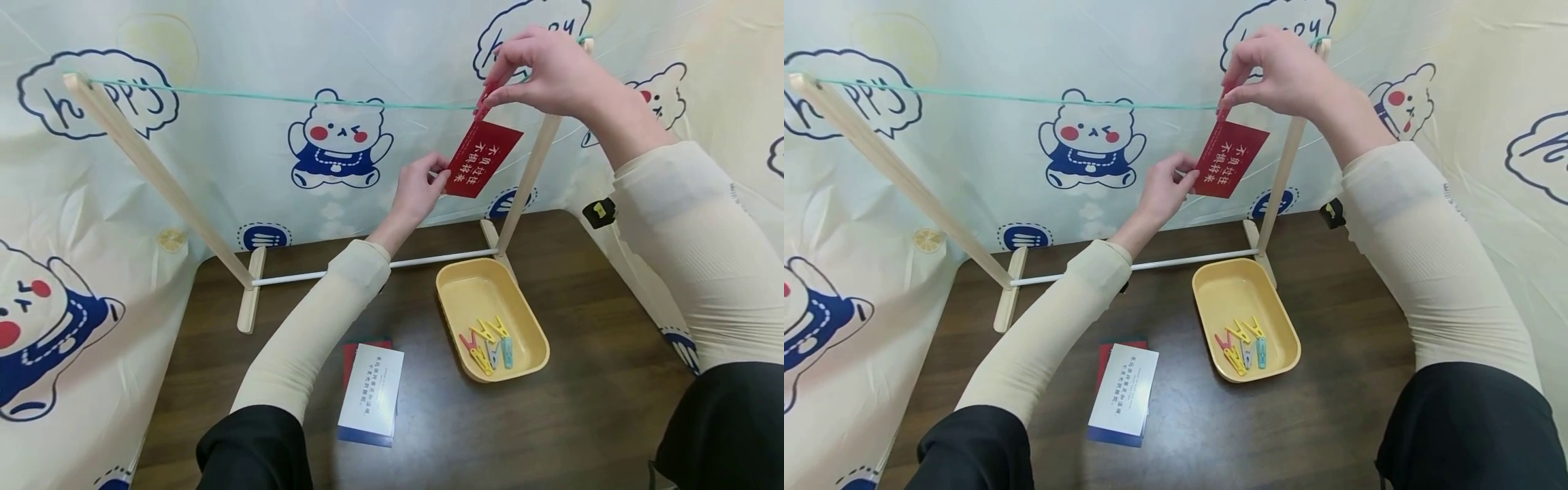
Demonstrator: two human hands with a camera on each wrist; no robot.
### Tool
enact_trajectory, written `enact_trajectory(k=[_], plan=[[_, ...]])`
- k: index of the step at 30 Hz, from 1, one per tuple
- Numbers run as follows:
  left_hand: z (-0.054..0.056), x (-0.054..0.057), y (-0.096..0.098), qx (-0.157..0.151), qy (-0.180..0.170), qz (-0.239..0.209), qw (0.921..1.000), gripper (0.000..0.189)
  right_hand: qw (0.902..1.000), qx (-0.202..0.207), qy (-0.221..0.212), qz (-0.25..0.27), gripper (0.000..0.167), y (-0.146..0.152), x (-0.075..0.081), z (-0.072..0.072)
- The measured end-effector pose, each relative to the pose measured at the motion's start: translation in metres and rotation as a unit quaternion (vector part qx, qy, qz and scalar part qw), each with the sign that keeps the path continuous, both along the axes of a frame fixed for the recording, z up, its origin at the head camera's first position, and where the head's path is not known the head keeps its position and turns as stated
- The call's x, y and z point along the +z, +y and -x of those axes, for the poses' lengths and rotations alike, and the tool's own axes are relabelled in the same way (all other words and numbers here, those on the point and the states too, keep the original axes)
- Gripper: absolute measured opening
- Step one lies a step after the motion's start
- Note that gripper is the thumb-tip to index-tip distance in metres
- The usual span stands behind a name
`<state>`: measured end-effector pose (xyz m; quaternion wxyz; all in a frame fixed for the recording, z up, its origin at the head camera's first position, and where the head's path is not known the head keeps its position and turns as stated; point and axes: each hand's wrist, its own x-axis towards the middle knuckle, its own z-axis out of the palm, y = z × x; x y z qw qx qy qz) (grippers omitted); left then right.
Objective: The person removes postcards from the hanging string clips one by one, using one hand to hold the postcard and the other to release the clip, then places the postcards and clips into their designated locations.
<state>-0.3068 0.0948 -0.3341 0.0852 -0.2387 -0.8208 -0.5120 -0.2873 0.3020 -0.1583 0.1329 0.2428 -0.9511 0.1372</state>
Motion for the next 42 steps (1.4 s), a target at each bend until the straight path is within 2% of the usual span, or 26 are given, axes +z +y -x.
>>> enact_trajectory(k=[12,24,33,37,42], plan=[[-0.001,-0.008,-0.007,-0.005,0.001,0.003,1.0,0.012,0.9977,0.007,0.066,0.015,0.027,-0.002,0.009,-0.005],[-0.001,-0.019,-0.02,-0.011,-0.017,0.006,0.9998,0.011,0.9942,0.011,0.094,0.051,0.027,-0.01,0.013,-0.014],[-0.003,-0.029,-0.038,-0.016,-0.032,-0.002,0.9994,0.012,0.9892,0.042,0.126,0.062,0.028,-0.019,0.012,-0.028],[-0.004,-0.035,-0.046,-0.017,-0.034,-0.001,0.9993,0.012,0.9849,0.071,0.143,0.067,0.027,-0.027,0.009,-0.034],[-0.01,-0.041,-0.054,-0.009,-0.044,-0.003,0.999,0.013,0.9825,0.115,0.127,0.072,0.022,-0.034,-0.005,-0.04]])
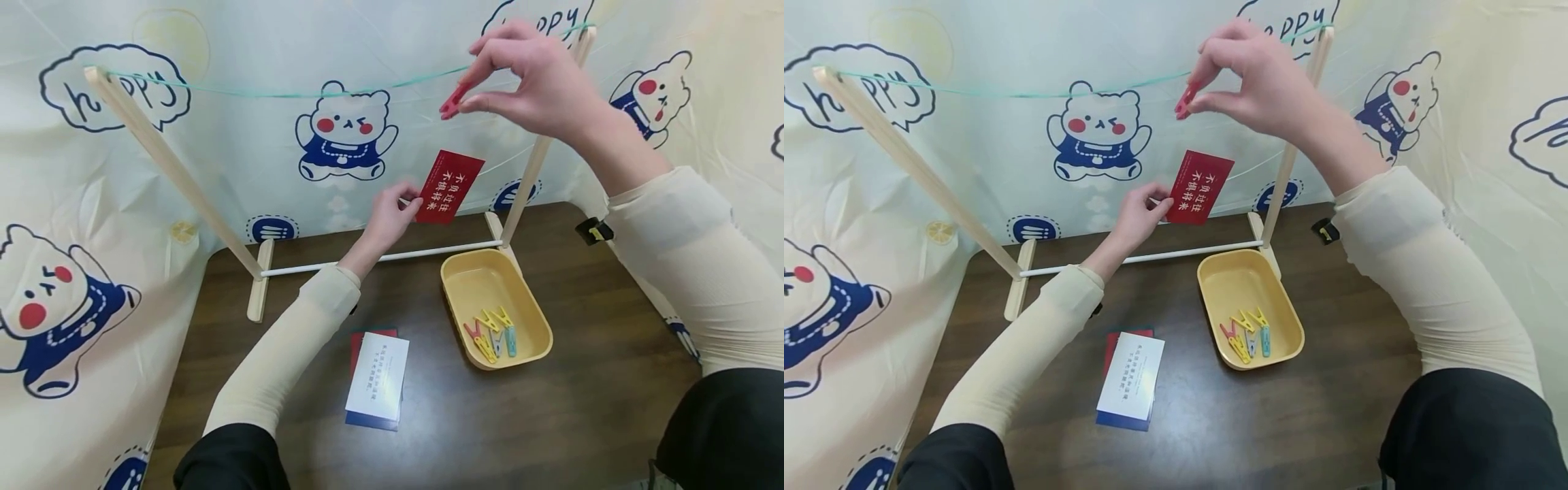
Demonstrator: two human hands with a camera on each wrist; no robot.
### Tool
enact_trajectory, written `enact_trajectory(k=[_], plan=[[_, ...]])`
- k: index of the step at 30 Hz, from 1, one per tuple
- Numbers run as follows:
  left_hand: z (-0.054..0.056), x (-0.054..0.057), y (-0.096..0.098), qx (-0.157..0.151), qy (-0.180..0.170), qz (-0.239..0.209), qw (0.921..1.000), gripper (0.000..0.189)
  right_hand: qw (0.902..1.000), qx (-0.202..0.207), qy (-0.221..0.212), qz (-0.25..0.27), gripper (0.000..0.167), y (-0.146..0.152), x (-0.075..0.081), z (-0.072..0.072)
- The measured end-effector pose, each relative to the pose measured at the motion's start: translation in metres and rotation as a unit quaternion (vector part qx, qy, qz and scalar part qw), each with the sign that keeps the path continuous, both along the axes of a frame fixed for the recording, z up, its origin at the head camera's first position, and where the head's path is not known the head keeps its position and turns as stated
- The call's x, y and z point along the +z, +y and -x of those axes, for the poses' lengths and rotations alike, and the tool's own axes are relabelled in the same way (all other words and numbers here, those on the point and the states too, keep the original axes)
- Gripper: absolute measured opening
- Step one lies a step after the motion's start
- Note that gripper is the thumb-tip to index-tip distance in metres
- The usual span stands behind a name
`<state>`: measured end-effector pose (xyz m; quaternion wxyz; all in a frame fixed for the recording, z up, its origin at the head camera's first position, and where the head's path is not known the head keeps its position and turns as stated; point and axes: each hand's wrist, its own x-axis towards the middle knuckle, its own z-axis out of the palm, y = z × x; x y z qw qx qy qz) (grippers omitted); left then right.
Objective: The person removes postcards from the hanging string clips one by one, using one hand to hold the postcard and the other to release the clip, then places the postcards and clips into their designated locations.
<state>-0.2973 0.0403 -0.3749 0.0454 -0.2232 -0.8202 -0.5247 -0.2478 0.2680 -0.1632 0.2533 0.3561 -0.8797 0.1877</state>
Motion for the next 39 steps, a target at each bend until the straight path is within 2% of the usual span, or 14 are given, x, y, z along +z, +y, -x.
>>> enact_trajectory(k=[7,11,16,21,26,31,35,39], plan=[[-0.023,0.001,-0.021,0.01,-0.029,0.019,0.9994,0.017,0.9968,0.074,-0.019,-0.022,0.022,0.005,-0.029,-0.002],[-0.041,-0.003,-0.041,0.01,-0.051,0.016,0.9985,0.019,0.9935,0.1,-0.04,-0.037,0.025,0.01,-0.051,-0.004],[-0.069,-0.017,-0.069,-0.011,-0.102,0.027,0.9943,0.02,0.9898,0.104,-0.092,-0.033,0.024,0.017,-0.092,-0.008],[-0.1,-0.036,-0.094,-0.036,-0.166,0.05,0.9842,0.015,0.9832,0.091,-0.152,-0.041,0.02,0.022,-0.129,-0.014],[-0.127,-0.054,-0.109,-0.063,-0.237,0.087,0.9655,0.011,0.9763,0.103,-0.179,-0.064,0.018,0.029,-0.167,-0.017],[-0.144,-0.067,-0.123,-0.114,-0.305,0.123,0.9375,0.01,0.9629,0.095,-0.237,-0.086,0.017,0.035,-0.205,-0.025],[-0.154,-0.077,-0.137,-0.147,-0.359,0.142,0.9104,0.008,0.9441,0.078,-0.299,-0.116,0.018,0.039,-0.228,-0.033],[-0.161,-0.088,-0.147,-0.16,-0.402,0.149,0.8892,0.008,0.9166,0.071,-0.365,-0.147,0.011,0.041,-0.247,-0.039]])
